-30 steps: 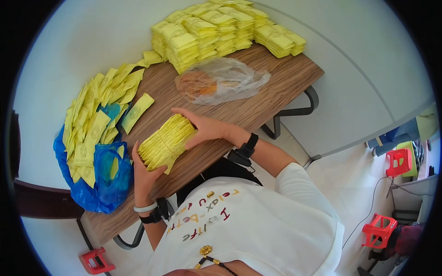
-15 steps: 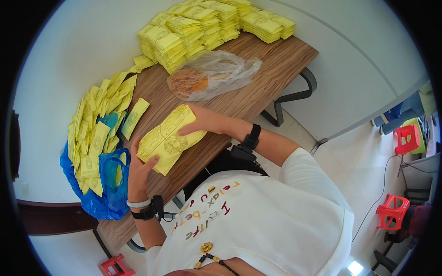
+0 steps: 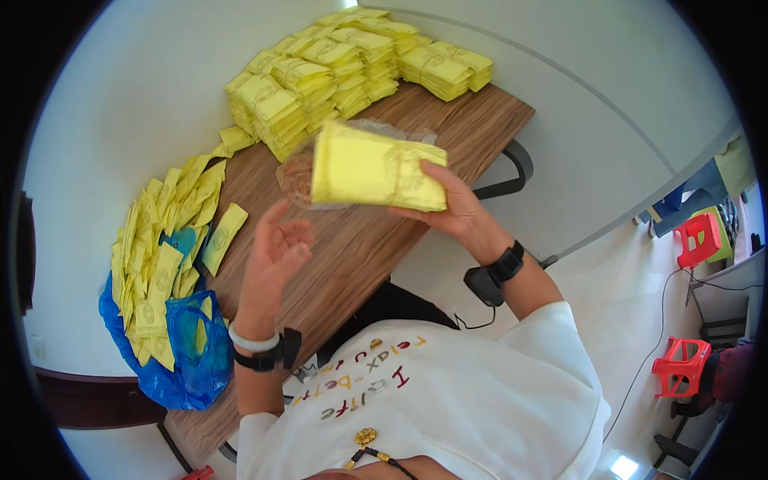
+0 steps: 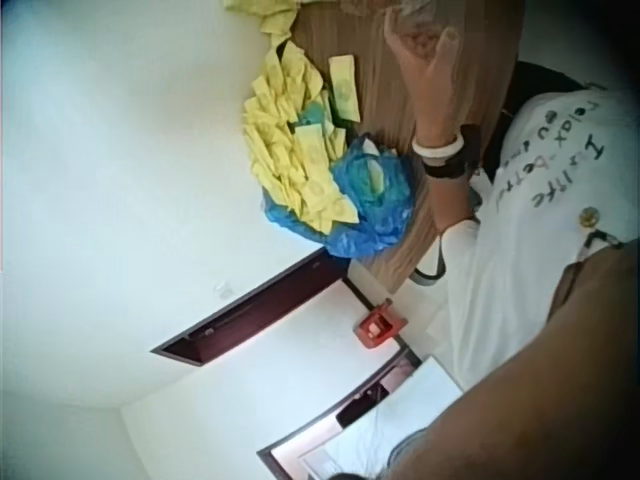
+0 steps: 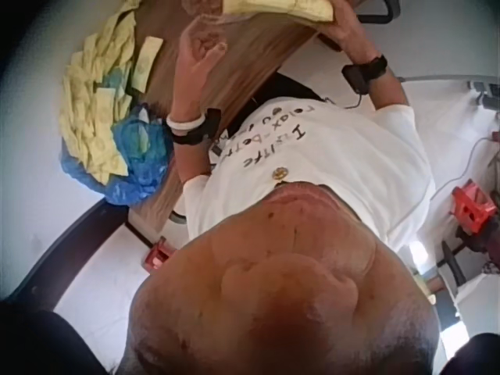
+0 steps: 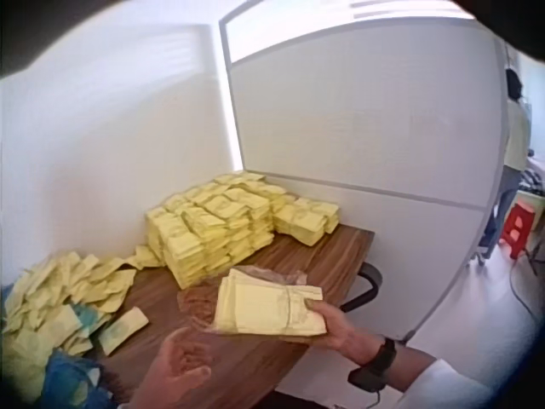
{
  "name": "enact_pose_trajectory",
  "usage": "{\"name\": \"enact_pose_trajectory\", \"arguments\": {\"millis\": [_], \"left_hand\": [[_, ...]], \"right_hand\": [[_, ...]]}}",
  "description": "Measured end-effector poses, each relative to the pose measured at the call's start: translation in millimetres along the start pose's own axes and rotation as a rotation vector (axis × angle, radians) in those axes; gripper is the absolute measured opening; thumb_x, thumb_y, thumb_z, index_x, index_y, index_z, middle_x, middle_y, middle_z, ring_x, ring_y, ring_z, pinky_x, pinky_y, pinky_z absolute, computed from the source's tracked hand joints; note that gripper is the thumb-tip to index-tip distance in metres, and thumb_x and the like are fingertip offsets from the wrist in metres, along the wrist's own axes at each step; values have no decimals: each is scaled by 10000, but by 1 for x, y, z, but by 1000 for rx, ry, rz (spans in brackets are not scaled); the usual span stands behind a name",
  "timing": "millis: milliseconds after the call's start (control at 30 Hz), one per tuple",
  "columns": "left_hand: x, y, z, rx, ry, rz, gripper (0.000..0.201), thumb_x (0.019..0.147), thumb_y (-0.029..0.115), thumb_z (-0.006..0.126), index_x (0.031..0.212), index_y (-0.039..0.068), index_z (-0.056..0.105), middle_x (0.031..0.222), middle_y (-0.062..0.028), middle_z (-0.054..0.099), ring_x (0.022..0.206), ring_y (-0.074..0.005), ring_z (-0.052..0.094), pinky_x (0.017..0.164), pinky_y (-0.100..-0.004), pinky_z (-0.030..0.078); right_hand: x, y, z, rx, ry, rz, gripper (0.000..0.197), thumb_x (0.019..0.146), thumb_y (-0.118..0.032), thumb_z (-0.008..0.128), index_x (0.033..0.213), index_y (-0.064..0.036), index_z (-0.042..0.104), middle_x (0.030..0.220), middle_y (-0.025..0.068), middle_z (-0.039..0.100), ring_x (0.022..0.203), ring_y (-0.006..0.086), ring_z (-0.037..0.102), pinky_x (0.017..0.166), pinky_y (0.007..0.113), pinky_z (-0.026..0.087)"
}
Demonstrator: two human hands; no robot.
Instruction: Sorting and stacking yellow items on a table.
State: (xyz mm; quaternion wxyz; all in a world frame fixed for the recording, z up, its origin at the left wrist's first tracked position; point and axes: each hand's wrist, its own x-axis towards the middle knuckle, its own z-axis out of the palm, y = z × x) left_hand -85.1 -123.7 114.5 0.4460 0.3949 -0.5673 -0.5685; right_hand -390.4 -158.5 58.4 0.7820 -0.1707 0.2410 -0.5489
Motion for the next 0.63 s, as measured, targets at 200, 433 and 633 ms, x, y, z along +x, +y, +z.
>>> {"name": "enact_pose_trajectory", "arguments": {"millis": [200, 433, 633], "left_hand": [[-38, -9, 1, 36, -134, -117, 690, 846, 42, 717, 1447, 50, 380, 1209, -95, 550, 1105, -183, 543, 931, -318, 476], [-82, -16, -6, 58, 30, -183, 636, 834, -13, 683, 1418, 41, 436, 1214, -105, 566, 1134, -187, 551, 959, -313, 455], [-111, -30, -25, -11, 98, -198, 672, 820, 22, 705, 1433, 52, 432, 1240, -107, 566, 1176, -205, 543, 989, -327, 441]], "right_hand": [[40, -59, -17, 98, 148, -192, 537, 973, -349, 602, 1444, -160, 428, 1417, 87, 518, 1301, 305, 500, 1077, 563, 414], [129, -101, -46, 52, 311, -313, 559, 981, -332, 601, 1460, -145, 381, 1487, 121, 395, 1342, 338, 406, 1060, 572, 419], [153, -112, -78, -83, 378, -280, 714, 955, -335, 637, 1531, -162, 252, 1536, 145, 298, 1397, 393, 313, 1078, 676, 329]]}}
